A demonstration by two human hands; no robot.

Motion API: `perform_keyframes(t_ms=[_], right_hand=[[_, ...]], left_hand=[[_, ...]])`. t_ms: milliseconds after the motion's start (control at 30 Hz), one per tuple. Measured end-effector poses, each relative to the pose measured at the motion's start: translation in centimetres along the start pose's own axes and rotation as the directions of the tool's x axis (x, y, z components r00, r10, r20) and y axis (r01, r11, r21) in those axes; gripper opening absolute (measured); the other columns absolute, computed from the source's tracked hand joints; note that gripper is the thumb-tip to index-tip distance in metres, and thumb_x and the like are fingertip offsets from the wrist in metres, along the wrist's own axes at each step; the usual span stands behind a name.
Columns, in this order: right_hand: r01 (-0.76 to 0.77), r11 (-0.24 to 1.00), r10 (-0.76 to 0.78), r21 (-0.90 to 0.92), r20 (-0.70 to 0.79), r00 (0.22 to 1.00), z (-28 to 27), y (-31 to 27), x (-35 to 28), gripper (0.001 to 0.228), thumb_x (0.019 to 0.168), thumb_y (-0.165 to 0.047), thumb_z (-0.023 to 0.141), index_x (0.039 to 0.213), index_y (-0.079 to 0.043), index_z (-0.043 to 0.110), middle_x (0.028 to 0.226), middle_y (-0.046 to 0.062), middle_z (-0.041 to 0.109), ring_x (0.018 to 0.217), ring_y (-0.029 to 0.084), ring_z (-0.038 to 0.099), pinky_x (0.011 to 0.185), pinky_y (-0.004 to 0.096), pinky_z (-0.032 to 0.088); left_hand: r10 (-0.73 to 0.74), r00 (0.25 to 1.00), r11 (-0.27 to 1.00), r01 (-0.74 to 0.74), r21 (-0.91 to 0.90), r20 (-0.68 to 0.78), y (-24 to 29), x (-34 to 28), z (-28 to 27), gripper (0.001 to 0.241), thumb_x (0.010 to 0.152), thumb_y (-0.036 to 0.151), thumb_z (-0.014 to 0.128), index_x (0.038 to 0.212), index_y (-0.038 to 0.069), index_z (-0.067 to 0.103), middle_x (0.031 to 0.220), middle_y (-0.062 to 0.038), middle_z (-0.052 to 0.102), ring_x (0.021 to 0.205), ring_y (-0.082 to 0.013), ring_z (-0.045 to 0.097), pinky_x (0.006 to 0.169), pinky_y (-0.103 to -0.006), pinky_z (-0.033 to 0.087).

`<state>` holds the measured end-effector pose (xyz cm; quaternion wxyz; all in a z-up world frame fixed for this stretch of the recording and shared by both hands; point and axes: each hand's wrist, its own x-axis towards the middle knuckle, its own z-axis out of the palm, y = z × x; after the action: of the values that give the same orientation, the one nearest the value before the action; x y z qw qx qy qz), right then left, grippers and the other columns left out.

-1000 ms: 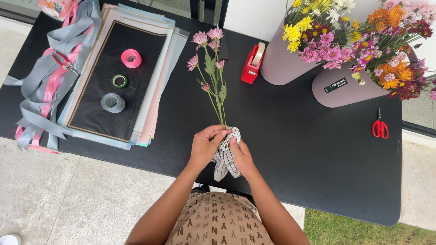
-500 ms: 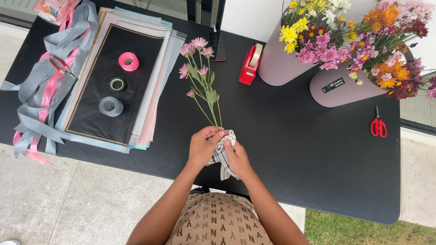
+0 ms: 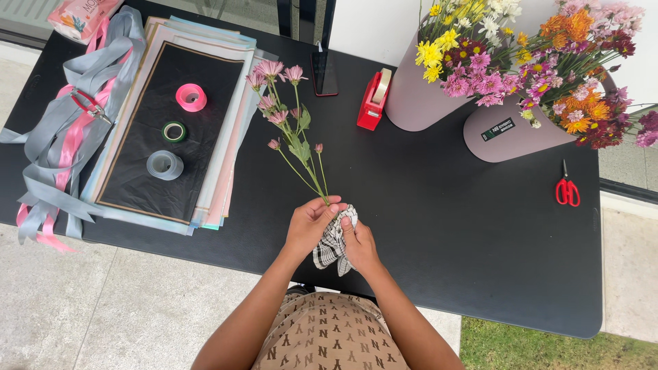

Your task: The person selects individual flowers from various arrangements, cleans the stems with a cloth, and gathers them into a new small bunch before securing them together.

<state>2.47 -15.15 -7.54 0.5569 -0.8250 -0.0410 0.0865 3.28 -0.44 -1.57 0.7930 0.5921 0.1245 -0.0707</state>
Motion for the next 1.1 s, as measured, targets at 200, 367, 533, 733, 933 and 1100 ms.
perform_keyframes(t_ms=[200,367,533,733,933,1100], right_hand=[[-0.011,0.998,0.007,0.056,0.058,0.998,-0.2,0.4,-0.4,0.044,0.100,-0.032,0.039,0.070,-0.003,0.053,0.053,0.005,0.050,0.060,0.014,0.044,0.056,0.034,0.042],[-0.041,0.999,0.041,0.017,0.032,0.999,0.1,2.6,-0.8,0.046,0.101,-0.030,0.036,0.066,-0.004,0.050,0.051,0.003,0.045,0.057,0.015,0.044,0.055,0.032,0.039],[-0.078,0.996,0.077,0.047,0.009,0.997,0.0,4.9,-1.0,0.046,0.099,-0.032,0.042,0.065,-0.003,0.050,0.054,0.007,0.049,0.061,0.016,0.045,0.058,0.034,0.041],[-0.153,0.981,0.156,0.121,-0.011,0.988,0.9,8.9,-1.6,0.047,0.101,-0.034,0.040,0.069,-0.002,0.053,0.062,0.006,0.051,0.067,0.019,0.045,0.062,0.039,0.042],[-0.190,0.971,0.203,0.146,-0.076,0.976,1.1,10.4,-2.4,0.049,0.100,-0.035,0.044,0.060,-0.007,0.046,0.056,0.000,0.041,0.060,0.018,0.042,0.058,0.034,0.040],[-0.240,0.907,0.275,0.347,-0.055,0.960,0.1,0.3,-3.3,0.045,0.099,-0.034,0.046,0.060,-0.013,0.052,0.056,-0.005,0.045,0.058,0.012,0.042,0.060,0.027,0.040]], left_hand=[[0.046,0.999,0.993,-0.044,0.114,-0.015,2.1,-0.9,0.2,0.016,0.091,0.014,0.058,0.097,0.008,0.071,0.083,-0.006,0.073,0.077,-0.0015,0.055,0.078,-0.0188,0.043],[0.108,0.994,0.985,-0.109,0.136,0.015,1.3,0.0,-0.2,0.019,0.094,0.014,0.053,0.096,0.006,0.070,0.085,-0.010,0.073,0.078,-0.0060,0.057,0.079,-0.0220,0.042],[0.096,0.995,0.986,-0.100,0.131,0.030,2.4,-1.0,0.5,0.024,0.095,0.011,0.045,0.096,0.009,0.069,0.086,-0.004,0.073,0.057,-0.0001,0.046,0.063,-0.0132,0.034],[0.139,0.985,0.973,-0.155,0.168,0.105,0.8,-0.8,0.2,0.028,0.097,0.010,0.042,0.099,0.006,0.069,0.091,-0.010,0.073,0.080,-0.0114,0.057,0.083,-0.0253,0.040],[0.145,0.972,0.983,-0.163,0.087,0.187,-0.5,-0.4,-0.1,0.029,0.098,0.010,0.040,0.104,0.004,0.067,0.095,-0.014,0.072,0.091,-0.0168,0.062,0.091,-0.0302,0.041],[0.142,0.959,0.988,-0.154,0.030,0.245,-1.0,-0.4,-0.5,0.029,0.098,0.009,0.037,0.107,0.001,0.064,0.097,-0.017,0.070,0.099,-0.0192,0.061,0.095,-0.0347,0.042]])
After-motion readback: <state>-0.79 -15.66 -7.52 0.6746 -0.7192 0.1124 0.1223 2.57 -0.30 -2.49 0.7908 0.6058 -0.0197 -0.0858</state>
